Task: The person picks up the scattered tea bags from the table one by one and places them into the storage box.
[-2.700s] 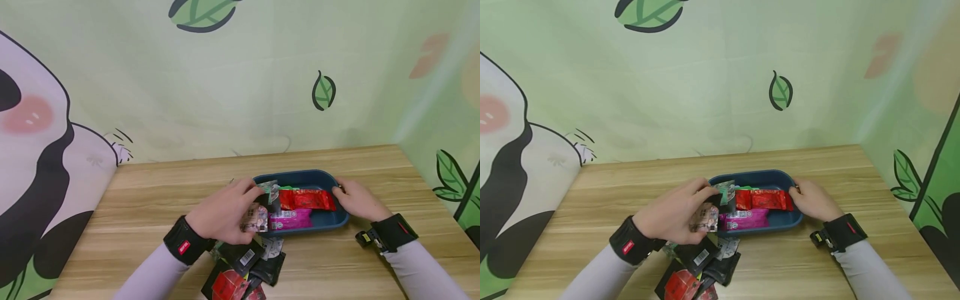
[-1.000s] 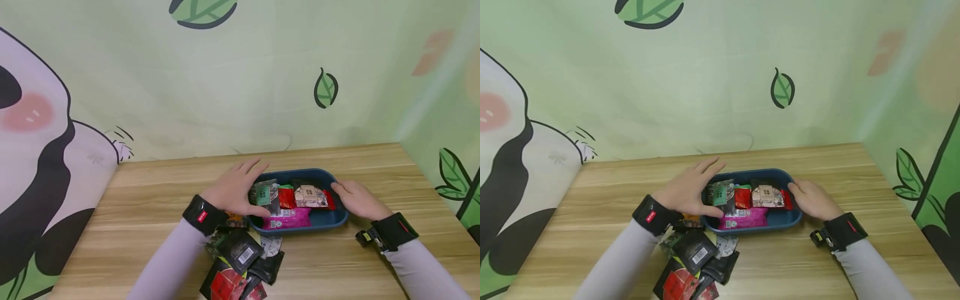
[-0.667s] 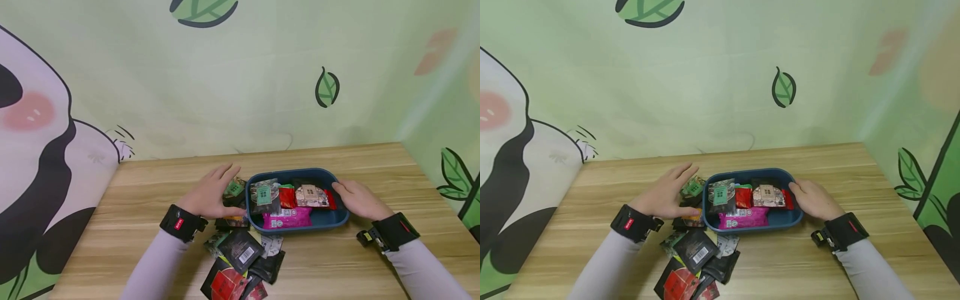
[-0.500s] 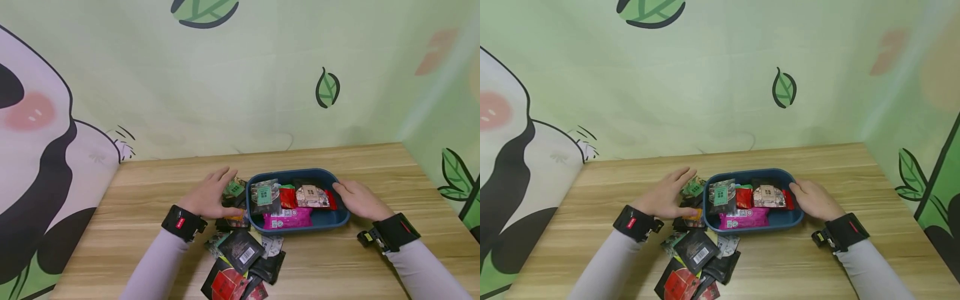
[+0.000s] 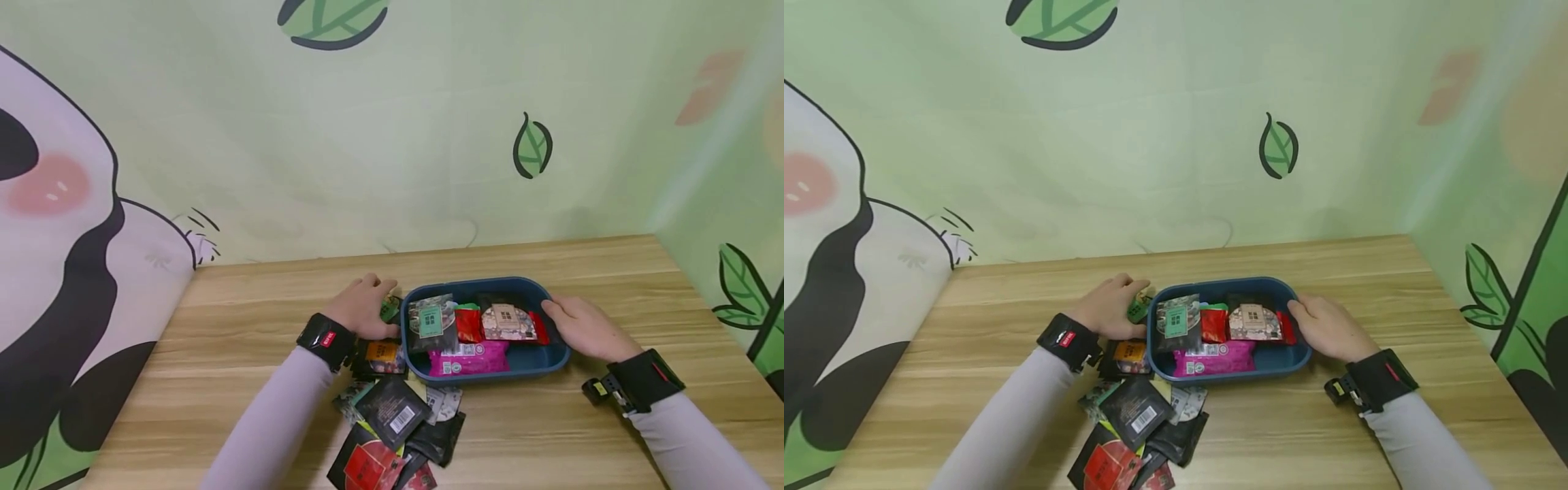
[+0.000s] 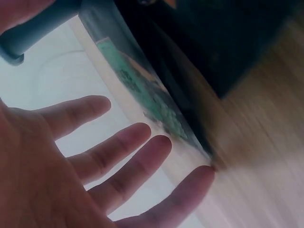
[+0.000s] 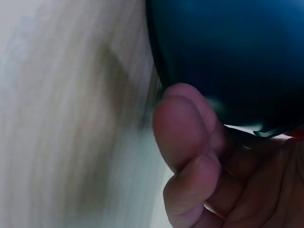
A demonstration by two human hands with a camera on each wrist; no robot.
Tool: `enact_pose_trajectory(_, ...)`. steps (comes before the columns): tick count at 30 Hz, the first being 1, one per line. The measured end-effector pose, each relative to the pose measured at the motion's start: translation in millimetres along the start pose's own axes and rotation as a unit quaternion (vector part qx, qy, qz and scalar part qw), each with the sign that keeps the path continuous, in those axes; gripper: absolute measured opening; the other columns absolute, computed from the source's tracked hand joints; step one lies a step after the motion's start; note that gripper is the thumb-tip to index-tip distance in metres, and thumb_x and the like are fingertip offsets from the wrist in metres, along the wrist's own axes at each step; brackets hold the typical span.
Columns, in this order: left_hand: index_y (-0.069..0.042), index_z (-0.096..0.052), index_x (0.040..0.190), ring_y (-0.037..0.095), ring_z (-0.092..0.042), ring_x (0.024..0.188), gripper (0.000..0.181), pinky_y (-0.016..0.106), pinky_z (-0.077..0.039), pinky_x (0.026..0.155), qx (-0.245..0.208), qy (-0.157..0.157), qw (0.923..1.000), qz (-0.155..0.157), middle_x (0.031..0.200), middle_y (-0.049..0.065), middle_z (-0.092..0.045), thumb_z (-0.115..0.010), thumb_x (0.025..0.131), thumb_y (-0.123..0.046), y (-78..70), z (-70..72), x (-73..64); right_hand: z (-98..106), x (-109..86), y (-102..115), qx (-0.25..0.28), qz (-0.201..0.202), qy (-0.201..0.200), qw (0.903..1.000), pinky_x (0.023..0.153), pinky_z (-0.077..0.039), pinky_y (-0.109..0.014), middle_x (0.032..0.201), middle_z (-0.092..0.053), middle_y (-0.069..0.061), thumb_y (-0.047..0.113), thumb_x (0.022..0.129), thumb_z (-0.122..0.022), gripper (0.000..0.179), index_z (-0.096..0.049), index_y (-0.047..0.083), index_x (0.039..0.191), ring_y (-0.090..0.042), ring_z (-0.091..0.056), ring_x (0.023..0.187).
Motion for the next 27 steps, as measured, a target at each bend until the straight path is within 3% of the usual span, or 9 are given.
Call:
enact_pose_trajectory(7, -0.023, -0.041, 0.154, 0.034, -0.049, 0.119, 0.092, 0.048, -0.046, 0.094, 0.012, 0.004, 0.9997, 0.019, 0.14, 0.014, -0.045, -0.07, 0.075, -0.06, -1.1, -2.1, 9.0, -0.6, -0.1, -0.1, 0.004, -0.003, -0.001, 1.0, 0.1, -0.041, -0.057, 0.129, -0.06, -0.026, 0.04, 0.107, -0.028, 0.064, -0.052, -0.01, 0.138, -0.042, -0.054, 0.123)
enact_pose_trajectory(16, -0.023, -0.044, 0.151, 0.033, -0.047, 0.116, 0.096, 0.046, -0.047, 0.09, 0.02, 0.0, 0.9981, 0.059, 0.139, 0.014, -0.044, -0.075, 0.069, -0.063, 2.8, -2.6, 9.0, -1.2, -0.2, -0.4, 0.007, -0.004, 0.001, 1.0, 0.1, -0.041, -0.057, 0.13, -0.059, -0.027, 0.041, 0.107, -0.027, 0.065, -0.052, -0.011, 0.138, -0.042, -0.053, 0.124)
enact_pose_trajectory(23, -0.022, -0.043, 0.152, 0.032, -0.048, 0.118, 0.095, 0.046, -0.047, 0.092, 0.021, 0.0, 0.9978, 0.063, 0.139, 0.014, -0.043, -0.073, 0.072, -0.061, 4.4, -1.8, 7.8, 2.4, -2.8, 1.1, 0.004, 0.0, 0.005, 1.0, 0.102, -0.039, -0.059, 0.135, -0.053, -0.033, 0.04, 0.107, -0.027, 0.068, -0.046, -0.016, 0.14, -0.048, -0.048, 0.127)
enact_pose_trajectory(27, -0.021, -0.041, 0.154, 0.032, -0.047, 0.121, 0.095, 0.046, -0.047, 0.093, 0.005, -0.003, 0.9981, 0.061, 0.142, 0.014, -0.043, -0.072, 0.072, -0.058, 10.8, 0.8, 2.6, 3.0, -4.8, 2.3, 0.001, 0.006, -0.004, 1.0, 0.099, -0.042, -0.058, 0.131, -0.058, -0.03, 0.042, 0.106, -0.029, 0.067, -0.049, -0.014, 0.14, -0.044, -0.053, 0.123)
Point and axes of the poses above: each hand's wrist, its own x-axis towards the middle knuckle, its own z-axis out of the back of the hand, y = z × x, the point moved 4 cm from there along x, towards the middle knuckle
